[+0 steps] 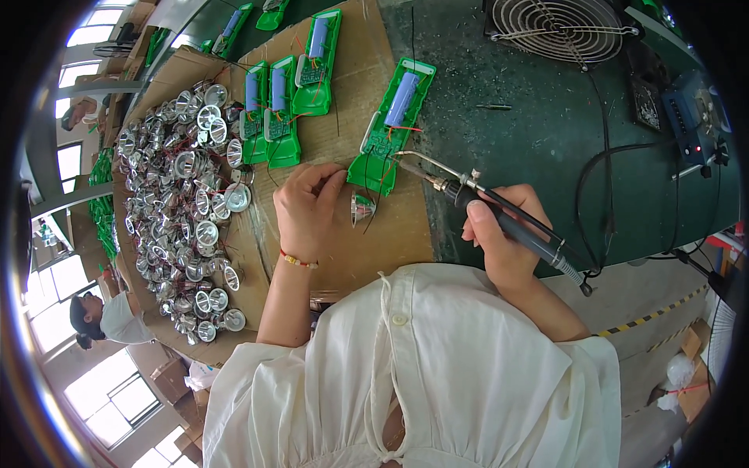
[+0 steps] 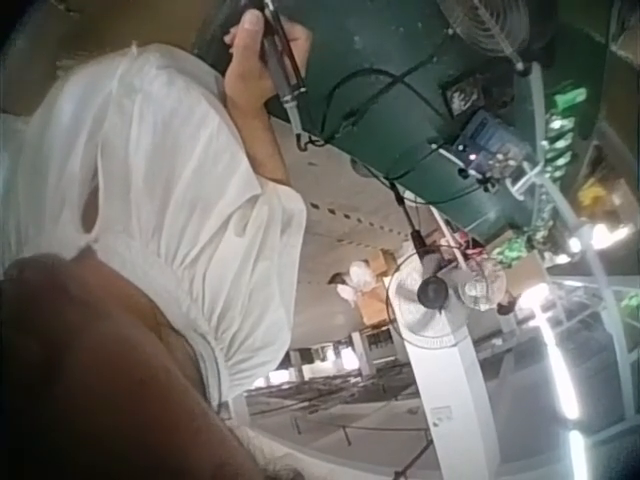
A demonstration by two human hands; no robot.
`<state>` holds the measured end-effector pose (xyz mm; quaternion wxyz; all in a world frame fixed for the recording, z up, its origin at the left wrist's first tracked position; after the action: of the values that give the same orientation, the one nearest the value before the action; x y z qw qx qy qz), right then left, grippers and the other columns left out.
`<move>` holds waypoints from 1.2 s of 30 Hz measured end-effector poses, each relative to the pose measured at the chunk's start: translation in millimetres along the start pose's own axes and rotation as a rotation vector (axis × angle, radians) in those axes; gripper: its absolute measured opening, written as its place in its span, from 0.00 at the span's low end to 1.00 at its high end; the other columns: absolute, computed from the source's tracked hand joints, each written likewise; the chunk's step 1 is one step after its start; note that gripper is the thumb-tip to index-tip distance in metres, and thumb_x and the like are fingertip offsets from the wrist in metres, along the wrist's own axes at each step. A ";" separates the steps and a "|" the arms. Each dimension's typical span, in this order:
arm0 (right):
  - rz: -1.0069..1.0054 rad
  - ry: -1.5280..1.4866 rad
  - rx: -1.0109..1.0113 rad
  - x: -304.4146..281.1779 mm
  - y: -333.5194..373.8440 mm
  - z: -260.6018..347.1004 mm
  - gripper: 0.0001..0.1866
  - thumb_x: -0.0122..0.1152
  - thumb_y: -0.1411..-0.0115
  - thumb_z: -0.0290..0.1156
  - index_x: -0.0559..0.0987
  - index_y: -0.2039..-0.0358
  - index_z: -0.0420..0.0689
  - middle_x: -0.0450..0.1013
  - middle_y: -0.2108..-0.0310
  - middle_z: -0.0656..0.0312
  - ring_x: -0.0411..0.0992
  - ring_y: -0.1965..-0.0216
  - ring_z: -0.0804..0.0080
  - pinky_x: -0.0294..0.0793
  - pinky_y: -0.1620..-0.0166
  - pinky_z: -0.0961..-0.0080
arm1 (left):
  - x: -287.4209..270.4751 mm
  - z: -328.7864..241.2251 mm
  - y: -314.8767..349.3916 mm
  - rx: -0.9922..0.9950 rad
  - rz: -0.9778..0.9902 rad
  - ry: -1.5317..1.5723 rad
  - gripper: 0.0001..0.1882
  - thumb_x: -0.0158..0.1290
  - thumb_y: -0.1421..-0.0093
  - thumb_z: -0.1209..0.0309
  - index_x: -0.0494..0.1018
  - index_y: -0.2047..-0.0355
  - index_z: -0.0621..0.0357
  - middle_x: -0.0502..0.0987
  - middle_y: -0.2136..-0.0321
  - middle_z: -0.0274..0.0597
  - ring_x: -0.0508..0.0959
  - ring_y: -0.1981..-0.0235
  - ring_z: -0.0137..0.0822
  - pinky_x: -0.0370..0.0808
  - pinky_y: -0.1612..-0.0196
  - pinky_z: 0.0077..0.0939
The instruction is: Soldering wires to LED components and assembling them into plastic housings on a production line.
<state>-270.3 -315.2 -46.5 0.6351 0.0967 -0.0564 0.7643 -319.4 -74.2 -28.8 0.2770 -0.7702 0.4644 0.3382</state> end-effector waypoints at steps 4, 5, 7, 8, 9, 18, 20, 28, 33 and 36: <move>0.018 0.012 0.001 0.8 0.5 3.5 0.09 0.58 0.48 0.24 0.67 0.71 0.36 0.70 0.81 0.59 0.68 0.83 0.80 0.66 0.81 0.87 | -2.0 2.5 0.3 -0.083 -0.034 0.341 0.04 0.55 0.51 0.78 0.76 0.73 0.61 0.75 0.77 0.42 0.75 0.78 0.31 0.71 0.73 0.21; 0.017 0.015 0.008 1.8 0.8 1.3 0.09 0.58 0.48 0.24 0.67 0.71 0.36 0.70 0.81 0.59 0.68 0.83 0.80 0.66 0.81 0.87 | -3.7 -5.3 -2.8 -0.084 -0.032 0.353 0.04 0.55 0.51 0.78 0.76 0.72 0.62 0.75 0.76 0.42 0.76 0.77 0.30 0.71 0.72 0.20; 0.041 -0.007 0.003 5.2 -0.8 3.9 0.10 0.59 0.48 0.24 0.68 0.70 0.36 0.71 0.78 0.59 0.69 0.80 0.81 0.67 0.78 0.88 | -5.5 -29.6 -11.4 -0.050 -0.023 0.350 0.05 0.56 0.51 0.78 0.76 0.72 0.63 0.75 0.75 0.41 0.76 0.76 0.27 0.71 0.72 0.17; 0.047 -0.011 0.003 6.1 -0.8 3.5 0.10 0.59 0.48 0.24 0.68 0.70 0.36 0.71 0.78 0.59 0.69 0.80 0.81 0.67 0.78 0.88 | -1.3 -30.6 -11.0 -0.044 0.002 0.363 0.05 0.56 0.51 0.78 0.76 0.72 0.63 0.75 0.75 0.41 0.76 0.76 0.27 0.71 0.72 0.17; 0.070 0.030 -0.005 7.2 -0.8 3.4 0.10 0.59 0.49 0.23 0.68 0.69 0.36 0.71 0.77 0.59 0.70 0.79 0.81 0.68 0.77 0.88 | 3.4 -30.8 -10.1 -0.038 0.027 0.375 0.05 0.56 0.51 0.78 0.76 0.72 0.63 0.75 0.75 0.41 0.76 0.77 0.27 0.70 0.73 0.16; 0.068 0.080 -0.041 5.2 -1.1 5.7 0.10 0.60 0.49 0.23 0.68 0.70 0.36 0.72 0.77 0.59 0.70 0.80 0.81 0.68 0.78 0.87 | 8.6 -36.7 -4.5 0.203 -0.106 0.162 0.05 0.58 0.55 0.78 0.74 0.76 0.59 0.74 0.79 0.39 0.73 0.78 0.35 0.69 0.74 0.26; 0.063 0.076 -0.042 5.9 -2.0 5.5 0.11 0.60 0.49 0.24 0.68 0.70 0.36 0.72 0.78 0.59 0.70 0.80 0.81 0.68 0.78 0.87 | 9.0 -36.2 -3.8 0.214 -0.105 0.150 0.06 0.58 0.55 0.79 0.74 0.75 0.58 0.73 0.79 0.39 0.73 0.78 0.35 0.69 0.74 0.26; 0.033 0.124 -0.014 12.3 -3.6 6.9 0.10 0.60 0.49 0.24 0.68 0.71 0.36 0.71 0.80 0.59 0.69 0.82 0.81 0.69 0.79 0.86 | 13.7 -33.6 -4.9 0.142 -0.137 0.237 0.11 0.57 0.55 0.79 0.71 0.70 0.57 0.73 0.79 0.37 0.73 0.78 0.33 0.69 0.74 0.25; 0.022 0.101 -0.002 15.9 -4.4 5.4 0.10 0.61 0.49 0.24 0.68 0.71 0.36 0.71 0.81 0.59 0.69 0.82 0.81 0.69 0.80 0.86 | 14.3 -32.8 -4.6 0.105 -0.143 0.240 0.11 0.57 0.56 0.80 0.71 0.70 0.57 0.73 0.79 0.37 0.74 0.78 0.32 0.70 0.74 0.24; 0.011 0.090 0.007 17.1 -6.0 4.6 0.10 0.61 0.50 0.24 0.68 0.72 0.36 0.71 0.81 0.59 0.69 0.82 0.81 0.69 0.80 0.86 | 14.4 -33.6 -4.4 0.117 -0.151 0.246 0.11 0.56 0.56 0.81 0.70 0.70 0.58 0.73 0.79 0.37 0.74 0.78 0.32 0.70 0.75 0.24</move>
<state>-267.0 -298.6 -38.5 0.6325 0.0644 -0.0256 0.7714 -301.6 -104.9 -18.8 0.2870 -0.8213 0.4543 0.1918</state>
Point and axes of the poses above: each hand's wrist, its own y-axis away from the middle knuckle, its own x-axis out of the palm, z = x × y, the point moved 4 cm from there along -y, towards the middle knuckle
